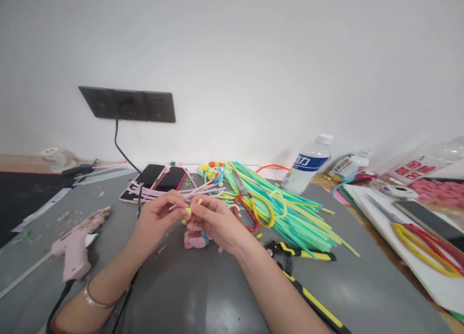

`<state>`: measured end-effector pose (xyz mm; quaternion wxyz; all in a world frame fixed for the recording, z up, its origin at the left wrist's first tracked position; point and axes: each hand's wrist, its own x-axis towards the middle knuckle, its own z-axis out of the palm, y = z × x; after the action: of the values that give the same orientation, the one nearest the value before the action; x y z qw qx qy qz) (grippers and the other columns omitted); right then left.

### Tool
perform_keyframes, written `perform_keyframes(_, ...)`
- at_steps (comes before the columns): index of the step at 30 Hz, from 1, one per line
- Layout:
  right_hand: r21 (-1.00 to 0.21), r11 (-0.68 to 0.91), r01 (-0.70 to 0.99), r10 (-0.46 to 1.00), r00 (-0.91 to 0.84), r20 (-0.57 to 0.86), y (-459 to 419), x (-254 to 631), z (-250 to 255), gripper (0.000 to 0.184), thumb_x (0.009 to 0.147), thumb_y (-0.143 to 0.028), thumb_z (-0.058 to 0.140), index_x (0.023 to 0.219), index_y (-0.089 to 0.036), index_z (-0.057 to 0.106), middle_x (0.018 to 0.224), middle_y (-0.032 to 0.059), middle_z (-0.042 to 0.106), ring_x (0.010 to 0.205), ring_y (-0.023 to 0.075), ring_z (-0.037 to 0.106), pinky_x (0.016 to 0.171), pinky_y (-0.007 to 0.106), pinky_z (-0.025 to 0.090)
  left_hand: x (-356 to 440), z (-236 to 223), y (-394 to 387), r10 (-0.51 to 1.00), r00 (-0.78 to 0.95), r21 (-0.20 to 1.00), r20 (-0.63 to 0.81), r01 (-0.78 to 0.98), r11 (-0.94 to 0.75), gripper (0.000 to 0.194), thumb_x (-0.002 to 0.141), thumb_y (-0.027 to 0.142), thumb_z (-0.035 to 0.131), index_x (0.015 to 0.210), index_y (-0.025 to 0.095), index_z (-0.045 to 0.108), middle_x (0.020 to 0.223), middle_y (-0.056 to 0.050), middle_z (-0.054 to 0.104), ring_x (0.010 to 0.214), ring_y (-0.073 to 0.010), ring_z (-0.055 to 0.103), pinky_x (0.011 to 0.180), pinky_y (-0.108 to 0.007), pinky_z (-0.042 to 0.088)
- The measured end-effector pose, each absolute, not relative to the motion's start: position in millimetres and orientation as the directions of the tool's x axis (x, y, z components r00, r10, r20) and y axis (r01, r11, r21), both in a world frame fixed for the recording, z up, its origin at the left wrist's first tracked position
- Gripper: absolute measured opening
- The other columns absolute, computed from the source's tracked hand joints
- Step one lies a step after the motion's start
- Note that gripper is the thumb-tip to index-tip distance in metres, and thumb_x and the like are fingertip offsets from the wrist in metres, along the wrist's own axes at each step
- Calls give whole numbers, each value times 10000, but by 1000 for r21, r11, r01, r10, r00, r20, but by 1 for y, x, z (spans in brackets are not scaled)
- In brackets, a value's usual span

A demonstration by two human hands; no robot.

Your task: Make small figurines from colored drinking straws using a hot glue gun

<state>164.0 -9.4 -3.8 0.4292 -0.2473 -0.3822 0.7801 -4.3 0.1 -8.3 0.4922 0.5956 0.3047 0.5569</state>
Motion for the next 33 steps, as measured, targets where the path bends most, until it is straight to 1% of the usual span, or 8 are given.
perform_keyframes(3,-865,-221,-450,905,-424,-11,-8,161,-4,294,786,-404,800,793,-187,602,737,-7,665,639,114,630,637,239,497,-5,-10,2,944,134,949,300,-142,-282,27,758,194,761,751,190,735,724,5,657,696,-120,600,648,-211,489)
perform_keyframes(7,-957,195,-215,961,-155,231,-8,159,-6,197,842,-357,728,801,-201,615,743,-4,640,684,147,634,667,277,512,-5,-9,2,965,119,971,232,-76,-225,69,766,244,746,757,181,772,720,-13,681,624,-116,559,580,-221,467)
perform_keyframes(10,-883,459,97,888,-69,454,-10,159,-7,88,888,-228,643,806,-204,621,754,6,626,704,153,596,672,281,480,-3,-8,1,975,109,978,193,-97,-182,102,740,278,770,760,181,792,754,-20,705,569,-96,525,528,-212,453)
perform_keyframes(13,-802,554,225,832,-114,543,-12,160,-7,84,894,-168,614,819,-203,633,766,16,642,726,162,592,684,288,465,-2,-8,0,989,114,984,91,-163,-72,151,708,318,802,741,171,791,702,-13,693,533,-80,505,495,-196,443)
perform_keyframes(17,-799,560,219,828,-128,546,-12,160,-6,90,894,-176,634,813,-209,653,769,28,653,733,177,604,685,302,468,0,-10,0,991,132,963,-21,-264,55,242,656,361,846,747,146,784,633,-7,670,503,-72,497,472,-188,420)
perform_keyframes(21,-837,531,131,848,-81,524,-11,159,-8,101,881,-201,675,785,-226,657,786,46,663,767,205,624,710,334,488,0,-12,0,990,139,959,-19,-277,57,272,662,379,845,754,136,766,585,13,623,476,-63,463,459,-190,385)
perform_keyframes(25,-872,488,45,873,-56,485,-11,157,-10,99,858,-228,709,771,-231,664,767,46,675,755,208,631,691,335,508,-1,-10,-1,988,145,985,60,-167,-35,261,737,394,784,766,138,742,584,19,597,490,-71,442,472,-197,375)
perform_keyframes(33,-969,237,-72,958,-150,246,-5,164,-4,234,745,-371,823,732,-207,657,689,-1,631,639,158,608,603,286,499,-10,0,0,939,294,975,176,79,-208,237,845,367,669,766,149,724,756,-37,687,734,-161,604,653,-239,472)
